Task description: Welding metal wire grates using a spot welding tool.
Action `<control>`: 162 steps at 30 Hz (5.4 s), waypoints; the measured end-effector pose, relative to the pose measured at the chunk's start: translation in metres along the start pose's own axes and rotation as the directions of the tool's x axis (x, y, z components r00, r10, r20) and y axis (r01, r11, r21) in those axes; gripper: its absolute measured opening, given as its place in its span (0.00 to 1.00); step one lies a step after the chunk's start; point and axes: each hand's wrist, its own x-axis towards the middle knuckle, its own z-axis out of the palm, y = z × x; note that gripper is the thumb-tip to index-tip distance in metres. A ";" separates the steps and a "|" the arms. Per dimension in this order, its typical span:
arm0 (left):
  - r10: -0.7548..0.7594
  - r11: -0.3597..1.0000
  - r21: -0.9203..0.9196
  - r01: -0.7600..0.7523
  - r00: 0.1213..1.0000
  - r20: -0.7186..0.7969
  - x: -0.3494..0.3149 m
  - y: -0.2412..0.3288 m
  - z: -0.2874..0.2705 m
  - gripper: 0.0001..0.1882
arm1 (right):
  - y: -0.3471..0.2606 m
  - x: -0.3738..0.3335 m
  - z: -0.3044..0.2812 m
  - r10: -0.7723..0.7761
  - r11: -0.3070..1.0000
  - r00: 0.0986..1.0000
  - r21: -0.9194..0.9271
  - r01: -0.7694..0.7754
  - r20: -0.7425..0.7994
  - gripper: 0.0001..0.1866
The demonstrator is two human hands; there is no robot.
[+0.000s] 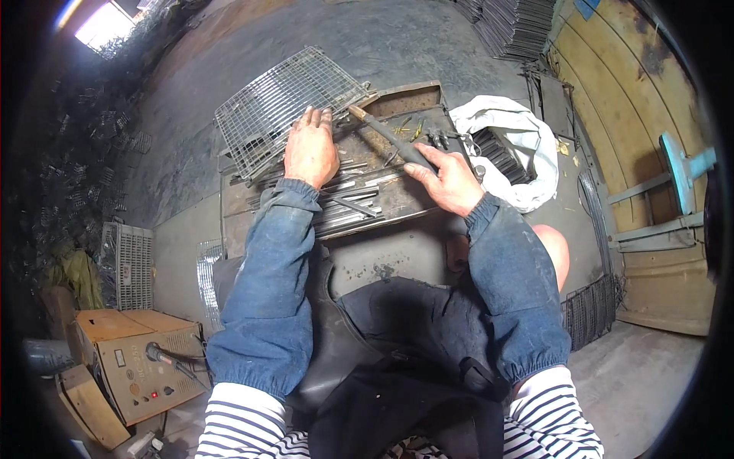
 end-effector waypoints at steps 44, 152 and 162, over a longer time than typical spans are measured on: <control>-0.092 0.971 0.215 0.106 0.993 -0.073 -0.043 -0.038 -0.007 0.28 | -0.016 0.016 0.038 -0.146 0.986 0.989 0.079 0.146 -0.001 0.25; -0.032 0.990 0.137 0.035 0.999 -0.028 -0.026 -0.006 -0.008 0.27 | 0.002 0.009 0.011 -0.115 0.991 0.991 0.054 0.119 -0.075 0.26; -0.061 0.983 0.176 0.052 0.997 0.047 -0.028 0.001 -0.016 0.27 | -0.009 0.008 0.007 -0.029 0.993 0.999 0.115 0.031 -0.017 0.25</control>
